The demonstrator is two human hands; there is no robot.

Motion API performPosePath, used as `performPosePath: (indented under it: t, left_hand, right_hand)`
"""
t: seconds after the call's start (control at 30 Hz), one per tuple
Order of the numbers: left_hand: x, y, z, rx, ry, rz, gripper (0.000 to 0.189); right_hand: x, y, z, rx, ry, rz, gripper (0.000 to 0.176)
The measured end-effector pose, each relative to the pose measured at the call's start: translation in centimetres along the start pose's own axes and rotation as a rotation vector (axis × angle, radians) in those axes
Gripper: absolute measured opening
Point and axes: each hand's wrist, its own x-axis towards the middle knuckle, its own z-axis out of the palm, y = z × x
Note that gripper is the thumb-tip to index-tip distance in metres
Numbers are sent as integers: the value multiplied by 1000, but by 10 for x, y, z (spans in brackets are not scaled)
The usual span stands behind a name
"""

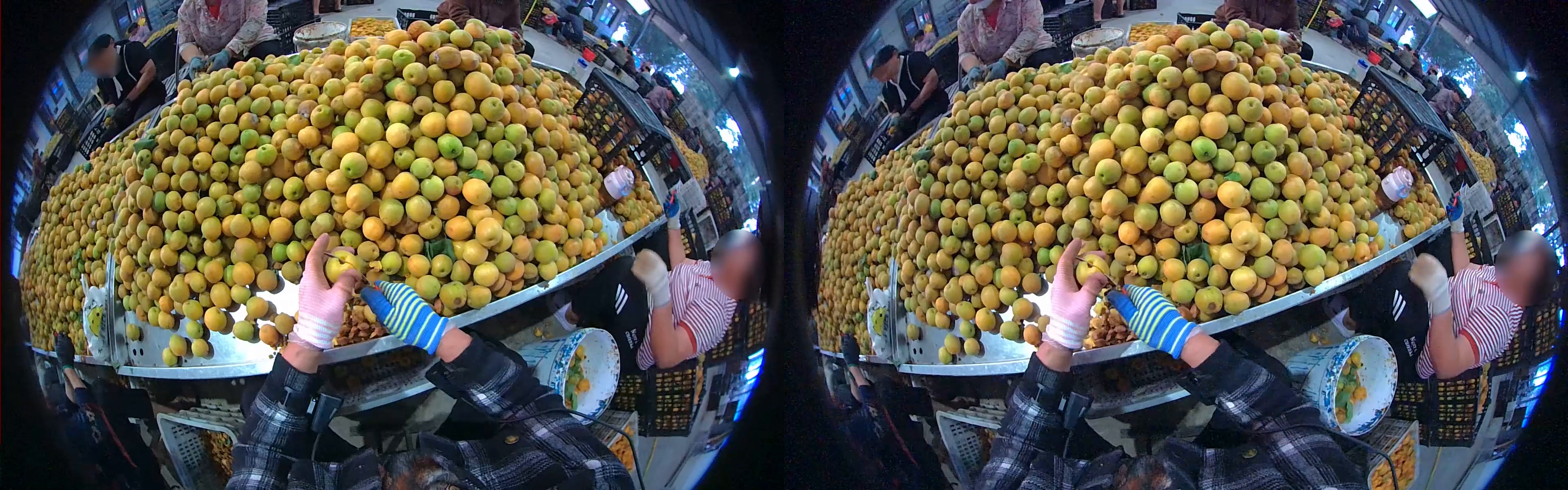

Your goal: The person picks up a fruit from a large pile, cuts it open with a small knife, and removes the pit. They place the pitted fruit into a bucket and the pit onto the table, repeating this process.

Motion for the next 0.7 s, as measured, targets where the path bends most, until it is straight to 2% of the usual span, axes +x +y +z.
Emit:
performPosePath:
  t: [0.03, 0.07, 0.17, 0.23, 0.27, 0.33, 0.4, 0.43, 0.47, 0.53, 0.57, 0.6, 0.67, 0.7]
  left_hand:
    - [0, 2, 0, -1, 4, 3, 64]
    - [0, 4, 0, -33, -9, -2, 65]
    - [5, -6, -4, -118, -32, -27, 65]
    - [8, -21, -5, -268, -25, -60, 57]
    - [8, -16, -6, -339, -41, -112, 52]
    - [9, -28, -11, -285, -17, -125, 49]
    - [9, -37, -4, -277, -61, -8, 51]
    - [7, -19, -1, -128, -144, 24, 57]
    - [2, -3, 7, 59, -192, 40, 63]
    - [-9, -6, 17, 99, -251, 139, 66]
    - [-10, -7, 17, 217, -229, 189, 66]
    - [-11, -7, 19, 216, -234, 195, 66]
    - [-12, -4, 25, -222, -162, 40, 64]
    - [-15, -8, 25, -304, -125, -35, 58]
  right_hand:
    - [0, -11, -6, 265, -90, 133, 40]
    - [-3, -12, -3, 321, -48, 78, 36]
    - [-6, -8, 1, 417, -73, 121, 32]
    - [-8, -11, 1, -273, 203, -27, 29]
    - [-10, -19, -3, -343, 293, -19, 28]
    - [-7, -13, -12, -125, 464, -45, 27]
    - [2, -13, -22, 197, 425, 47, 29]
    - [1, -18, -31, 320, 301, 79, 36]
    - [4, -15, -32, 249, 282, -14, 40]
    - [3, -18, -35, 483, 100, 146, 43]
    - [4, -11, -31, 478, 156, 64, 42]
    - [2, -8, -33, 503, 99, 119, 42]
    - [3, -5, -26, 573, 208, 70, 40]
    - [3, -5, -26, 519, 251, 36, 40]
